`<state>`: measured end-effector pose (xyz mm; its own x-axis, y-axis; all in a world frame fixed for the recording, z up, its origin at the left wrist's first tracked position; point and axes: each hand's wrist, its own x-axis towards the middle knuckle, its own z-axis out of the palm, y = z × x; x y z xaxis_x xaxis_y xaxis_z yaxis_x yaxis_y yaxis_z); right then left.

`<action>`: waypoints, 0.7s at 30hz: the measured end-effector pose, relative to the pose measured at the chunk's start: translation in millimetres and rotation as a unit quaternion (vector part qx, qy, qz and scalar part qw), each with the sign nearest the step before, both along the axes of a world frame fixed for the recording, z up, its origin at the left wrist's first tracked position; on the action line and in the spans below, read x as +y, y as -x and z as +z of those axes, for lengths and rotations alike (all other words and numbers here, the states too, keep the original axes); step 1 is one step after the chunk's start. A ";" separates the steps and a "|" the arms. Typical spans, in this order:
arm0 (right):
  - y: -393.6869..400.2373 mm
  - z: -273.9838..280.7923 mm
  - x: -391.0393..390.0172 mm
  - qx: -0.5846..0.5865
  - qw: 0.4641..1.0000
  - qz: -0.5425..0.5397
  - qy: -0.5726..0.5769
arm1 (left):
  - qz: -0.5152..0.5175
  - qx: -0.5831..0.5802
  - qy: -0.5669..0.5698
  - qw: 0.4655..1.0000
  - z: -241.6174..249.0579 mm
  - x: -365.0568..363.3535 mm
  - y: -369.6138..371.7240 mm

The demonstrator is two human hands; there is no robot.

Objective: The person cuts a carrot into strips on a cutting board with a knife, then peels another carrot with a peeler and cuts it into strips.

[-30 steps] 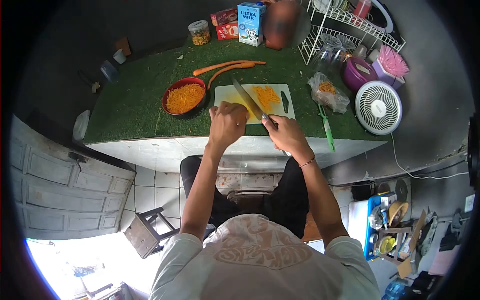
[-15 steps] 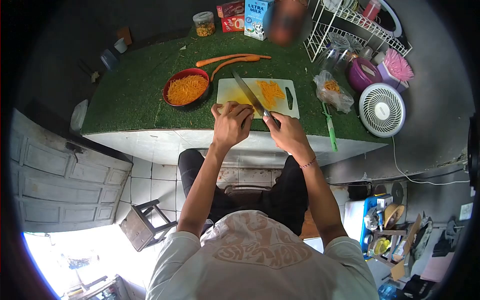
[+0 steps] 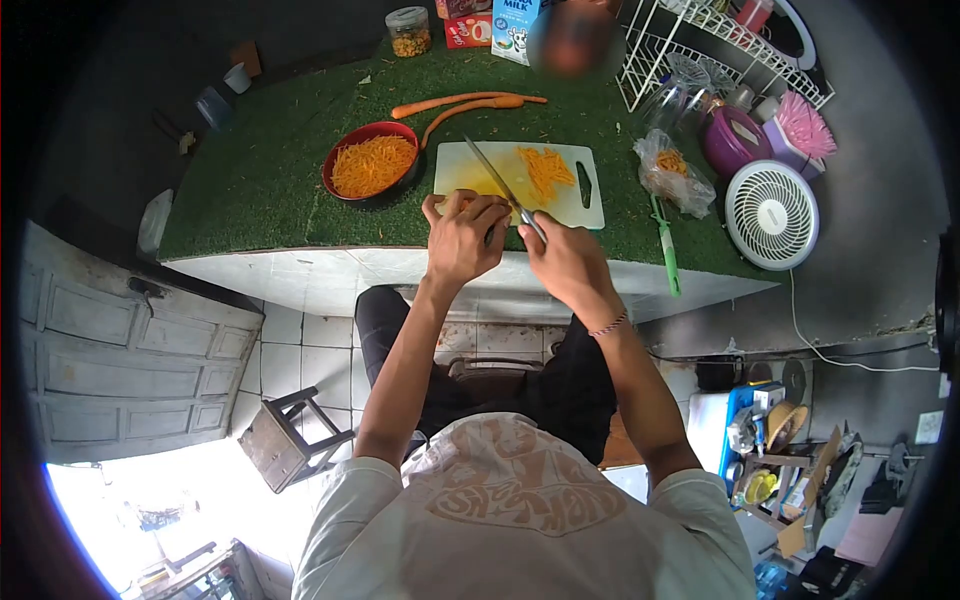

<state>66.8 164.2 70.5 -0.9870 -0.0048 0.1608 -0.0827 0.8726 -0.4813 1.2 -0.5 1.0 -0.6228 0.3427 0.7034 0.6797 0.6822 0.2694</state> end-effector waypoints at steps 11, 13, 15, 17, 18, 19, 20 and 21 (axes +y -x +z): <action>19.7 -10.5 3.0 -0.012 0.998 0.004 0.068 | 0.050 0.008 0.039 0.998 6.4 4.2 -4.4; 21.7 -8.9 0.3 -0.035 0.998 -0.003 0.048 | 0.037 -0.006 0.038 0.999 1.2 3.7 -2.7; 20.9 -6.1 -0.6 -0.045 0.998 -0.004 0.035 | 0.032 -0.014 0.037 0.999 0.1 2.5 -0.8; 15.4 -1.8 -0.5 -0.048 0.999 -0.004 0.020 | 0.033 -0.018 0.037 0.999 0.9 2.7 -1.4; 8.9 1.8 0.7 -0.044 0.999 -0.004 0.012 | 0.033 -0.019 0.035 0.999 1.0 2.9 -1.7; 2.8 3.7 2.7 -0.041 0.999 -0.004 0.004 | 0.033 -0.021 0.034 0.999 1.1 3.3 -1.6; -3.6 3.7 6.8 -0.029 1.000 0.003 0.010 | 0.033 -0.022 0.032 0.999 1.1 3.3 -1.3; -9.9 3.5 12.3 -0.016 1.000 0.010 0.016 | 0.033 -0.020 0.031 0.999 1.1 3.1 -0.3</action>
